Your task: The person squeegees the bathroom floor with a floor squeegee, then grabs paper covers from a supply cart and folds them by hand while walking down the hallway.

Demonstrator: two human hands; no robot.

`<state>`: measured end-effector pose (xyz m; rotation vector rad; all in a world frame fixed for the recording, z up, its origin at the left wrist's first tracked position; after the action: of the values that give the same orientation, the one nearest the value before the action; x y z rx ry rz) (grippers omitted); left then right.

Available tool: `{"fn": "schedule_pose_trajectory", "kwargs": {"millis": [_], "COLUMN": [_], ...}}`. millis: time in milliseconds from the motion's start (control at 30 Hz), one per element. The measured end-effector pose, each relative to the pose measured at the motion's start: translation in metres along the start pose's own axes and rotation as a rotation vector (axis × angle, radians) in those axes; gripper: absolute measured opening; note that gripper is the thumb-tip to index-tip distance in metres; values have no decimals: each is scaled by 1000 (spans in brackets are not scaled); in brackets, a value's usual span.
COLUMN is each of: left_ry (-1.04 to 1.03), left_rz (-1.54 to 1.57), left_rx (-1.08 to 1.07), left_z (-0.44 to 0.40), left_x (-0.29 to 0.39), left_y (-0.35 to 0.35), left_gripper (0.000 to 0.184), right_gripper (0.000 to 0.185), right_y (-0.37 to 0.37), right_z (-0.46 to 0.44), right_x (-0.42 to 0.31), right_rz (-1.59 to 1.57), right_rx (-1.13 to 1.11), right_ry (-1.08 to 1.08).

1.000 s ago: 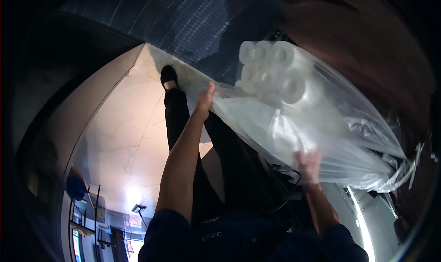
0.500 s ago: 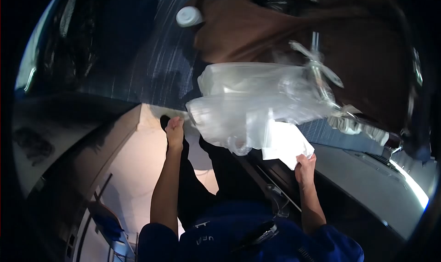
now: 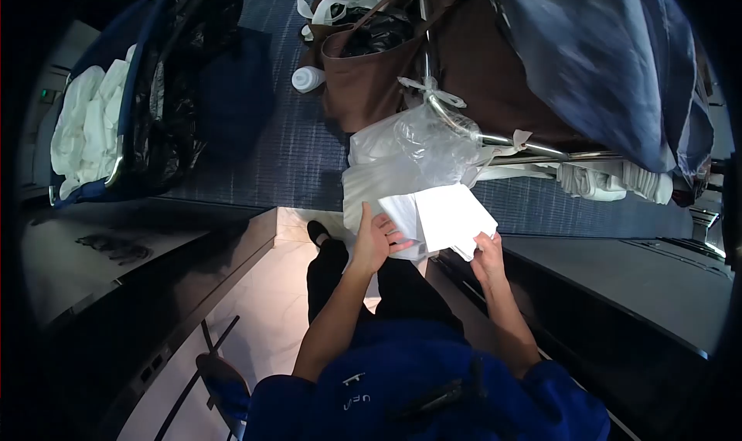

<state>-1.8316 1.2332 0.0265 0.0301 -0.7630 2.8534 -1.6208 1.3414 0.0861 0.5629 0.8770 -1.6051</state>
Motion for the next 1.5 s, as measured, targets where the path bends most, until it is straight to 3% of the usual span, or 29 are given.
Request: {"fn": "schedule_pose_trajectory", "kwargs": {"millis": [133,367,467,567,667,767,867,900,933,1000,1033,1167,1267,1300,1400,1433,1500], "left_ry": [-117,-699,-708,-1070,-1196,-1266,-1023,-873,-981,-1189,-1188,-926,-960,-1228,-1289,-1371,-1516], "left_rz": [-9,-363,-427,-720,-896,-1098,-972,-857,-933,-1079,-1099,-962,-1155,-1338,-1542,-1510,-1562], "left_rx": [-34,302,213,-22,-245,-276,-71,-119,-146,-201,-242,-325,-353,-335,-350,-316,-329], "left_z": [-5,35,49,89,137,142,130,125,126,137,140,175,190,201,197,199,214], "left_x": [2,51,50,42,41,37,30,29,31,37,41,54,63,65,72,71,73], "left_y": [19,22,18,-28,-93,-116,-105,-100,-100,-103,-103,-112,-123,-139,-138,-140,-154], "left_gripper": [61,47,38,42,46,49,50,50,49,47,57,83,82,68,54,43,37], "right_gripper": [43,45,37,35,33,29,28,27,27,27,26,23,24,25,27,28,31], "right_y": [-1,46,48,29,15,2,-15,-21,-25,-30,-32,-39,-43,-48,-63,-66,-68], "right_z": [1,-6,4,19,27,28,33,34,33,32,30,17,12,12,19,20,16], "right_x": [-5,-35,-37,-42,-47,-55,-69,-73,-75,-79,-80,-78,-75,-76,-79,-80,-79], "right_rz": [-18,30,22,-4,53,148,204,211,228,269,241,162,166,177,164,151,157], "right_rx": [59,24,-25,-54,-114,-142,-130,-120,-130,-144,-159,-189,-243,-256,-255,-246,-315], "right_ry": [39,98,28,-4,17,129,232,261,255,241,177,-78,-135,-142,-193,-214,-232]}}
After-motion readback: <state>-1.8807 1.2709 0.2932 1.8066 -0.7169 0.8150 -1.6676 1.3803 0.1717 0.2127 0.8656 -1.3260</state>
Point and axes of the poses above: each hand's wrist, its own z-axis away from the middle knuckle, its own y-axis out of the back of the hand, x = y × z, the point moved 3 cm from there along -z, towards the middle knuckle, and after that the axes turned 15 degrees about x, right-handed, at the moved point
